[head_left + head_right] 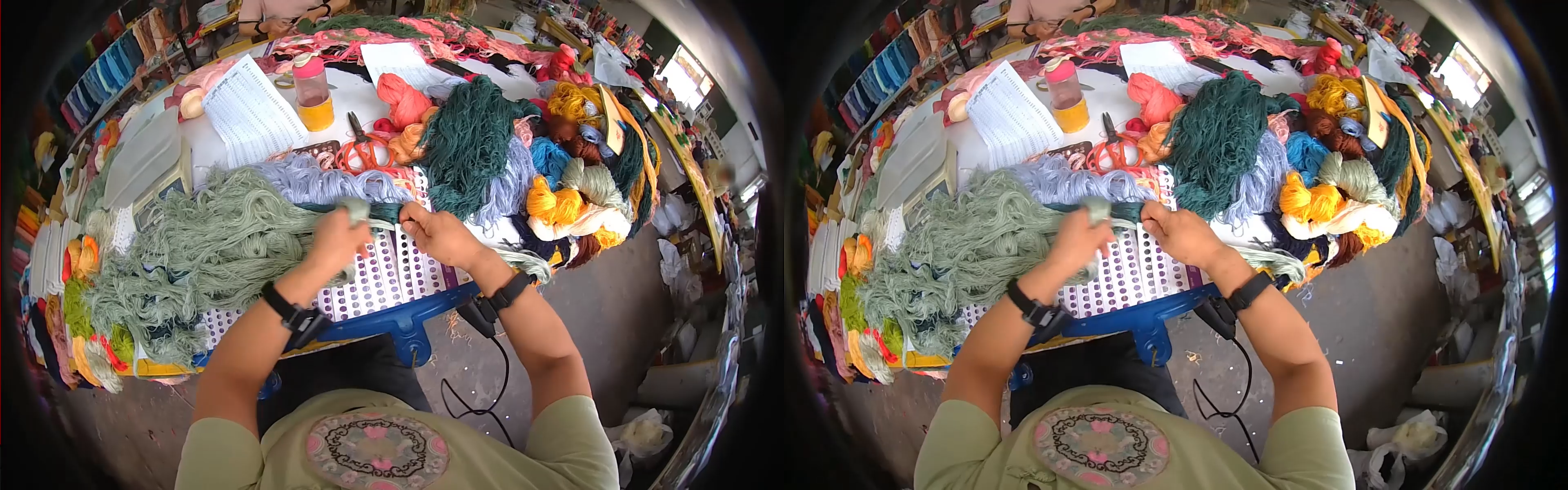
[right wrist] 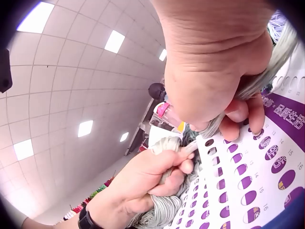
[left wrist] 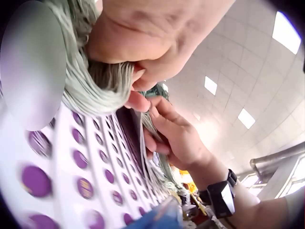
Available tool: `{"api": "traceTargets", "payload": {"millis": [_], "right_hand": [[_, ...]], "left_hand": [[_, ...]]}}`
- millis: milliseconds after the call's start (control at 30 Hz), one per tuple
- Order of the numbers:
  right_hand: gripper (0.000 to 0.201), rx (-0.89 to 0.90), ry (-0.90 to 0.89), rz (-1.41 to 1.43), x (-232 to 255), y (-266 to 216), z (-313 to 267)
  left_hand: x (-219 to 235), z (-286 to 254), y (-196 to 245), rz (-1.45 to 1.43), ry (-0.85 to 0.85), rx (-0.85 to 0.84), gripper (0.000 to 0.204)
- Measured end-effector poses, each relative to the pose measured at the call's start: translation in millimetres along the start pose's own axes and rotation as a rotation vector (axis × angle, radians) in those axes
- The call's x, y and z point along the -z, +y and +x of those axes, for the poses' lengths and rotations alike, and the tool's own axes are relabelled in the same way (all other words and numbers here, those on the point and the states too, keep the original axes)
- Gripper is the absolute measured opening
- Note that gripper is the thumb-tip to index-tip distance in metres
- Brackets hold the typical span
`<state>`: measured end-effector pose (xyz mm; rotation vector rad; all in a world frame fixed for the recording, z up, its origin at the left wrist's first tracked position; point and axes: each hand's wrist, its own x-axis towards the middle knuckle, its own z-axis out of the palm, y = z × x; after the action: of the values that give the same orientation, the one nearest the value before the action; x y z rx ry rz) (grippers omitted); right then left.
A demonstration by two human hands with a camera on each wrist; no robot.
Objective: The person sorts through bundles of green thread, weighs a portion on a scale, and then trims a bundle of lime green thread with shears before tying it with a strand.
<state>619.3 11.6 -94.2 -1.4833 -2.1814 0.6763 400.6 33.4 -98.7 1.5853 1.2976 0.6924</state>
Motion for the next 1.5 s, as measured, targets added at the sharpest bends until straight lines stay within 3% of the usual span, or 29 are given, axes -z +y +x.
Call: {"api": "traceTargets", "payload": {"millis": [133,233,400,533,600,667,700,733,800,833,900,967,1000,1067,1133,1267,1333,1367,1433,1467,1500], "right_hand": [[0.014,-0.039,-0.050,0.116,-4.5,5.7,1.5],[0.014,-0.045,-0.051,0.073,-5.6,4.3,4.0],[0.014,-0.044,-0.038,0.098,-5.0,3.4,1.2],[0.021,-0.080,-0.072,0.120,-6.0,4.6,2.0],[0.026,-0.089,-0.086,0.141,-6.9,7.8,4.0],[0.023,0.009,-0.033,0.132,-8.3,8.5,3.8],[0.025,0.044,0.007,0.158,-7.4,5.5,5.9],[0.027,-0.093,-0.141,0.323,0.2,5.6,3.2],[0.030,-0.049,-0.177,0.521,-10.6,21.1,9.5],[0.046,-0.041,-0.197,0.399,-10.8,29.8,11.6],[0.046,0.006,-0.211,0.278,-2.3,25.7,9.6],[0.046,0.025,-0.219,-0.035,5.2,9.2,0.0],[0.046,0.029,-0.223,-0.037,2.7,8.9,-1.1],[0.043,-0.022,-0.091,-0.042,-0.7,10.3,-0.6],[0.039,0.002,-0.083,0.013,-1.1,13.2,-0.4],[0.039,-0.062,-0.169,0.150,5.7,8.0,2.4],[0.041,-0.077,-0.157,0.079,4.7,4.8,3.6],[0.041,-0.041,-0.119,0.020,-0.6,9.6,4.9],[0.043,-0.041,-0.120,0.013,-2.4,7.8,5.0],[0.044,-0.043,-0.108,-0.005,-2.1,7.0,6.2],[0.046,-0.041,-0.096,-0.032,-3.5,7.3,6.5]], "left_hand": [[24.4,-1.3,-20.1,-0.324,0.020,0.146,0.020],[22.9,-1.0,-24.5,-0.450,-0.144,0.214,0.024],[8.2,-8.9,-8.0,-0.236,-0.039,0.120,0.017],[5.8,-18.6,7.5,-0.544,-0.128,0.156,0.016],[3.0,-19.1,13.7,-0.949,-0.420,0.195,0.020],[-0.3,-20.1,23.7,-0.803,-0.529,0.246,0.026],[-8.5,-20.6,31.1,-0.597,-0.447,0.291,0.027],[-18.1,-21.6,37.0,-0.393,-0.362,0.328,0.028],[-36.8,-10.2,16.0,-0.223,-0.378,0.140,0.026],[-40.1,-4.6,11.4,-0.112,-0.401,0.072,0.024],[-39.7,2.3,10.0,-0.001,-0.426,0.003,0.021],[-34.8,6.9,6.2,-0.093,-0.460,0.123,0.015],[-26.3,6.2,6.4,-0.095,-0.455,0.123,0.015],[0.5,3.3,8.0,-0.648,-0.400,0.388,0.015],[37.7,-14.1,17.6,-0.843,-0.365,0.289,0.022],[127.2,-32.2,-4.5,-1.255,-0.194,0.062,0.024],[174.9,-27.0,-21.5,-1.646,-0.201,0.054,0.015],[190.9,-22.4,-32.8,-1.645,-0.185,0.057,0.015],[207.0,-17.1,-55.2,-1.228,0.752,-0.029,0.016],[194.4,-23.9,-47.7,-1.226,0.760,-0.030,0.016],[163.7,-30.8,-27.4,-1.079,0.752,-0.142,0.016]]}}
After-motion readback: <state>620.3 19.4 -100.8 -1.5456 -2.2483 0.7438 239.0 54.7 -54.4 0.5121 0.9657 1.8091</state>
